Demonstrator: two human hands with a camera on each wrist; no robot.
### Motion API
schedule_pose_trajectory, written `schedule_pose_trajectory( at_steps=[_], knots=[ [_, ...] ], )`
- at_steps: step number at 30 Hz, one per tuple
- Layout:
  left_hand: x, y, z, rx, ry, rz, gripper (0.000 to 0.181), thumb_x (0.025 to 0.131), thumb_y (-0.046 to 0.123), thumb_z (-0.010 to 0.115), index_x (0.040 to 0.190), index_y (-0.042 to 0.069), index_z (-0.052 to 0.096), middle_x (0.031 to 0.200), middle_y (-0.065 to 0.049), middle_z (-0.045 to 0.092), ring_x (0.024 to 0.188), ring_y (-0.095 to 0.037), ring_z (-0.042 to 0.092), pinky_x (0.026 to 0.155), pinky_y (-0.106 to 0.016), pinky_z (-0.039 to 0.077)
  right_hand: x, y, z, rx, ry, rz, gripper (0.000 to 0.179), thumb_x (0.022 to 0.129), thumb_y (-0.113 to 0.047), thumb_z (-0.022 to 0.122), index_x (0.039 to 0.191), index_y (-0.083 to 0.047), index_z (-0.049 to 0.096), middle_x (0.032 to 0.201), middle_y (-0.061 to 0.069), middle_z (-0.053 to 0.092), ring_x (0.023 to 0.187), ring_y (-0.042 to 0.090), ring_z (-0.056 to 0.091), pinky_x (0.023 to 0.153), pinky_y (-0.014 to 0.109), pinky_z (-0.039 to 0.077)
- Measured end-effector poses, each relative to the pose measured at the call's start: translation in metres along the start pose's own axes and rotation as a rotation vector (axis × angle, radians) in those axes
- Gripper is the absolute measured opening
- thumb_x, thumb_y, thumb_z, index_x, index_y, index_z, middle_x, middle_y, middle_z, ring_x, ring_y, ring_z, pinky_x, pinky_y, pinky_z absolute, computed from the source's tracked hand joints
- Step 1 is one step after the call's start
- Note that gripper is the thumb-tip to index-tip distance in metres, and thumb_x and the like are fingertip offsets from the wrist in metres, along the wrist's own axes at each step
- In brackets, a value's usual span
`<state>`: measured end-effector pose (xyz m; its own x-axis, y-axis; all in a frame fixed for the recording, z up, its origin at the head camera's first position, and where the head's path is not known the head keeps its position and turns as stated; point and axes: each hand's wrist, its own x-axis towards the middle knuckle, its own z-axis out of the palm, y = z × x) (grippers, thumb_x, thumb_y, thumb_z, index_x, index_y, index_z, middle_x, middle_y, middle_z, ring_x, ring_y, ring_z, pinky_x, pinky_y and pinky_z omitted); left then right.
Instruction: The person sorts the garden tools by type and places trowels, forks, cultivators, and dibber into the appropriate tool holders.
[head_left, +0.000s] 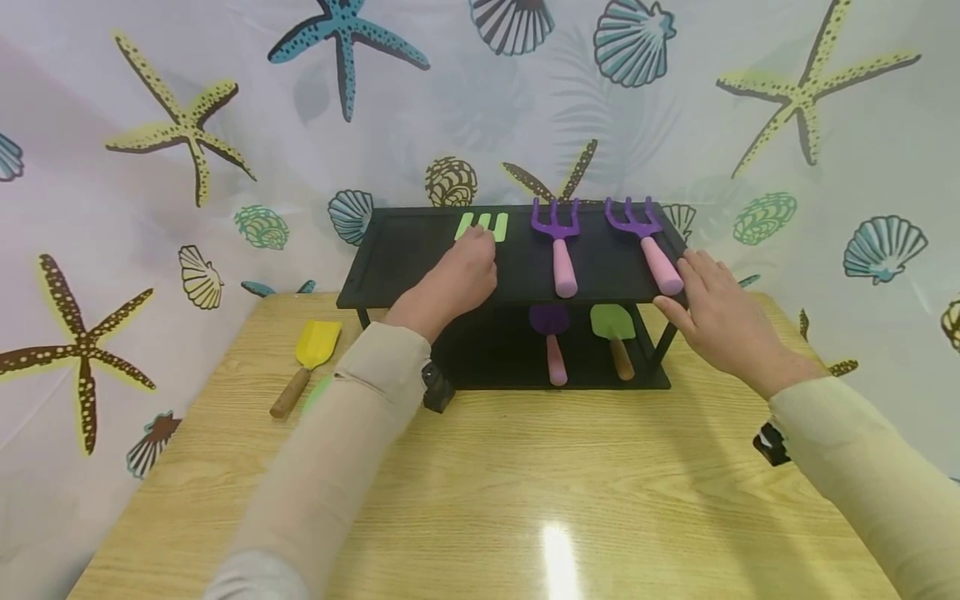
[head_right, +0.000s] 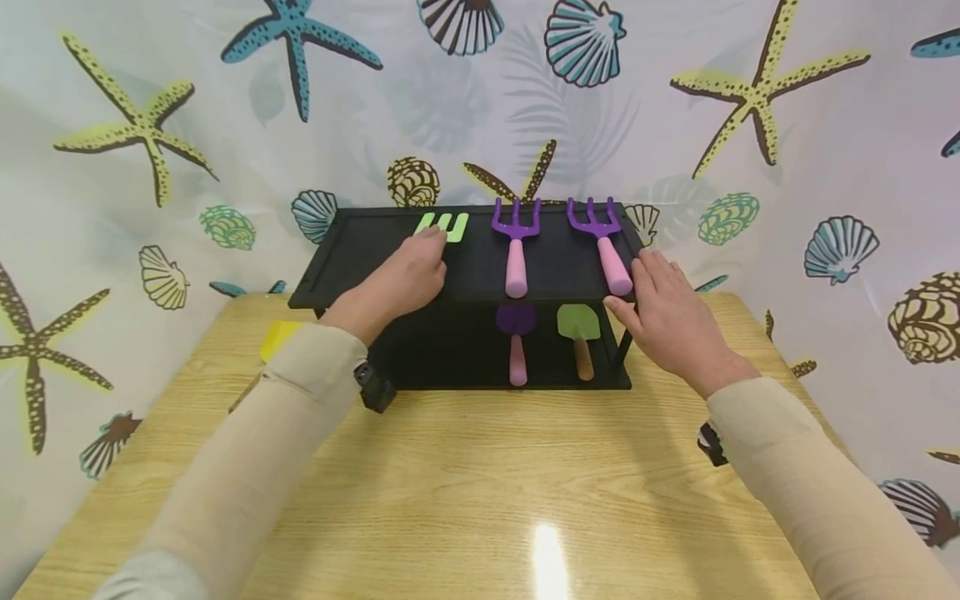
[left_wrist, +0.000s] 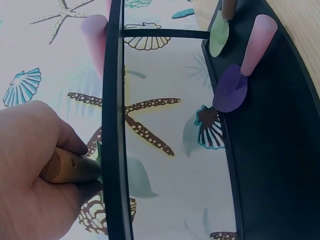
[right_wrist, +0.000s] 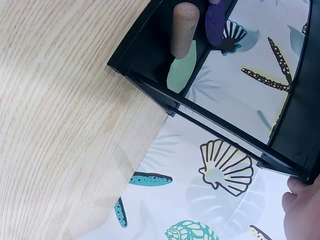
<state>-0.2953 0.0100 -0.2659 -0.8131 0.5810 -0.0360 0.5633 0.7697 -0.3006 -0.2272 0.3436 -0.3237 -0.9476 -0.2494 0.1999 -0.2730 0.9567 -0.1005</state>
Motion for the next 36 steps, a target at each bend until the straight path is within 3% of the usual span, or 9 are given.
schedule_pose_trajectory(
  at_steps=[3,8,12,16,19,22,24,31,36],
  knots=[
    [0.008,0.002,0.003,-0.362,0.022,-0.116,0.031,0.103,0.005,0.038,0.123,-0.009,0.057,0.126,-0.02,0.056,0.12,-0.03,0.049,0.107,-0.036,0.044,0.0,0.0,0.0,-0.001,0.006,-0.003,0.08,0.106,-0.051,0.03,0.152,0.012,0.018,0.16,0.032,0.016,0.15,0.048,0.011,0.125,0.056,0.007],
    [0.016,0.007,0.008,-0.332,-0.027,-0.144,0.035,0.104,0.009,0.038,0.132,-0.009,0.051,0.136,-0.02,0.052,0.132,-0.031,0.046,0.114,-0.034,0.04,0.0,0.001,0.001,0.001,0.01,-0.007,0.079,0.106,-0.051,0.029,0.152,0.013,0.019,0.16,0.032,0.017,0.15,0.048,0.012,0.125,0.056,0.008],
    [0.016,0.01,0.012,-0.37,-0.006,-0.185,0.044,0.105,0.013,0.041,0.142,-0.009,0.041,0.148,-0.021,0.043,0.143,-0.031,0.036,0.118,-0.035,0.037,0.0,0.001,0.0,-0.001,0.014,-0.011,0.079,0.106,-0.051,0.029,0.152,0.013,0.019,0.16,0.033,0.017,0.15,0.048,0.012,0.125,0.056,0.008],
    [0.013,0.013,0.014,-0.174,0.009,-0.13,0.05,0.106,0.018,0.041,0.146,-0.012,0.035,0.153,-0.023,0.038,0.146,-0.034,0.032,0.121,-0.035,0.032,0.0,0.001,0.0,-0.003,0.019,-0.012,0.079,0.106,-0.051,0.03,0.152,0.013,0.02,0.159,0.033,0.018,0.15,0.048,0.013,0.125,0.057,0.008],
    [0.01,0.013,0.016,-0.28,0.052,-0.151,0.055,0.105,0.019,0.042,0.15,-0.011,0.028,0.157,-0.025,0.032,0.148,-0.034,0.03,0.122,-0.037,0.03,0.0,0.001,0.0,-0.005,0.013,-0.01,0.08,0.106,-0.051,0.029,0.151,0.013,0.02,0.159,0.033,0.018,0.15,0.048,0.013,0.125,0.057,0.009],
    [0.007,0.011,0.018,-0.521,0.11,-0.203,0.061,0.105,0.021,0.044,0.154,-0.006,0.022,0.161,-0.023,0.024,0.151,-0.033,0.024,0.123,-0.04,0.029,0.0,0.0,0.0,-0.006,0.004,-0.007,0.08,0.106,-0.052,0.029,0.151,0.013,0.02,0.16,0.033,0.017,0.15,0.049,0.012,0.125,0.057,0.009],
    [0.004,0.01,0.019,-0.607,0.135,-0.222,0.063,0.104,0.025,0.044,0.155,-0.003,0.021,0.163,-0.022,0.02,0.153,-0.031,0.02,0.124,-0.041,0.027,0.001,0.0,0.001,-0.005,0.002,-0.006,0.08,0.106,-0.052,0.029,0.152,0.013,0.02,0.16,0.033,0.017,0.15,0.049,0.012,0.125,0.057,0.008],
    [-0.009,0.003,0.02,-0.595,0.166,-0.232,0.067,0.103,0.037,0.045,0.157,0.003,0.022,0.165,-0.018,0.018,0.154,-0.031,0.018,0.124,-0.044,0.026,0.002,0.001,0.001,-0.008,0.002,-0.007,0.08,0.106,-0.051,0.03,0.152,0.013,0.018,0.16,0.033,0.016,0.15,0.049,0.011,0.125,0.057,0.007],
    [-0.016,-0.003,0.022,-0.544,0.154,-0.168,0.067,0.101,0.038,0.05,0.156,0.007,0.027,0.164,-0.014,0.023,0.152,-0.03,0.022,0.124,-0.044,0.027,0.001,0.0,0.001,0.0,-0.007,-0.003,0.081,0.106,-0.052,0.028,0.152,0.014,0.018,0.16,0.034,0.015,0.15,0.048,0.01,0.125,0.057,0.006]
  ],
)
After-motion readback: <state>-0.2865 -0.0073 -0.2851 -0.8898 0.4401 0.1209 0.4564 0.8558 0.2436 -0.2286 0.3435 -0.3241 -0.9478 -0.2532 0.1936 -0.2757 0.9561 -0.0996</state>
